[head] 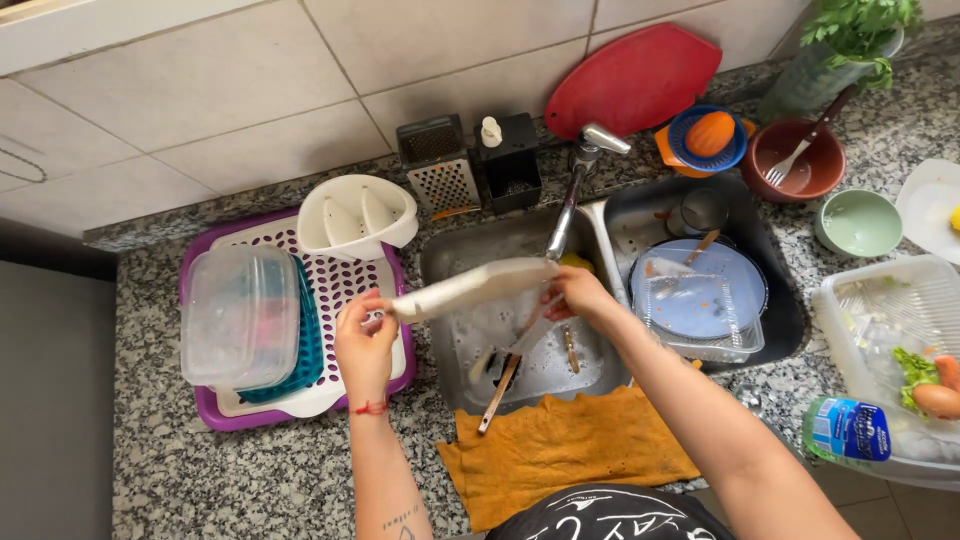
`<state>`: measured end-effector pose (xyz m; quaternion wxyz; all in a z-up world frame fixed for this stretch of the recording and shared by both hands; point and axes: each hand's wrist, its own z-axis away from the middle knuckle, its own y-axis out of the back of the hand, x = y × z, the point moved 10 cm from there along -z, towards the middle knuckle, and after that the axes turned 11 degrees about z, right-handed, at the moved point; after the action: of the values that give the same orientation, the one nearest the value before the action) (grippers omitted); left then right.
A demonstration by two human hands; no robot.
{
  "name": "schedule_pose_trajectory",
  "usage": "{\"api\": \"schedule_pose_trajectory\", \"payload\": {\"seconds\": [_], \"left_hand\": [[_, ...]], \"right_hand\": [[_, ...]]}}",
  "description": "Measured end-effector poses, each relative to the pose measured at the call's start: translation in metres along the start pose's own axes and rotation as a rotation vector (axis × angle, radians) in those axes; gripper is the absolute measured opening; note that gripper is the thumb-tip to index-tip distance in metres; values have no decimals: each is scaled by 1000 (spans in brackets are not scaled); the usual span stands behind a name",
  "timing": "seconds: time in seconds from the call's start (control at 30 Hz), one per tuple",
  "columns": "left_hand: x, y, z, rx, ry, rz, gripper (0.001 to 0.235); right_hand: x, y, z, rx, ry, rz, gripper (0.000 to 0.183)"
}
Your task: The person washes a plastic container, a white plate, a clear plastic tray, and a small bowl in the kitchen sink using a yellow sponge and running water. Each item is rinsed and placed into a purple dish rack on the counter.
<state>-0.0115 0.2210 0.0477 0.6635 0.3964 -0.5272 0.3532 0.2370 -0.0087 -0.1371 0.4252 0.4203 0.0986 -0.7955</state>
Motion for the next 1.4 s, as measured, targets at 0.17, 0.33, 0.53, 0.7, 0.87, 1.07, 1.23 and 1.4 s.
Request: {"api": "schedule_pose_trajectory", "payload": {"seconds": [0.17, 0.33, 0.53, 0.7, 0.87, 1.07, 1.23, 1.4], "left_hand": [[20, -9, 26, -94, -260, -94, 19], [-36, -49, 21, -247, -404, -296, 28], [-56, -177, 52, -426, -516, -748, 49], [-47, -257, 74, -570, -411, -499, 57], [-72, -229, 16, -457, -206, -576, 61], [-47, -262, 42, -378, -287, -583, 68], [-60, -254, 34, -409, -304, -556, 58], [-110, -221, -8, -268, -15, -566, 61]], "right_hand": [[-2, 20, -17, -17, -116, -387, 29], [-7, 53, 5, 3, 15, -390, 50], [1, 72, 33, 41, 81, -540, 53], [9, 74, 59, 131, 99, -590, 49], [-5, 103, 105, 211, 132, -596, 46], [-3, 56, 108, 169, 103, -662, 46], [0, 55, 108, 159, 101, -624, 45], [-6, 47, 126, 140, 73, -581, 48]]}}
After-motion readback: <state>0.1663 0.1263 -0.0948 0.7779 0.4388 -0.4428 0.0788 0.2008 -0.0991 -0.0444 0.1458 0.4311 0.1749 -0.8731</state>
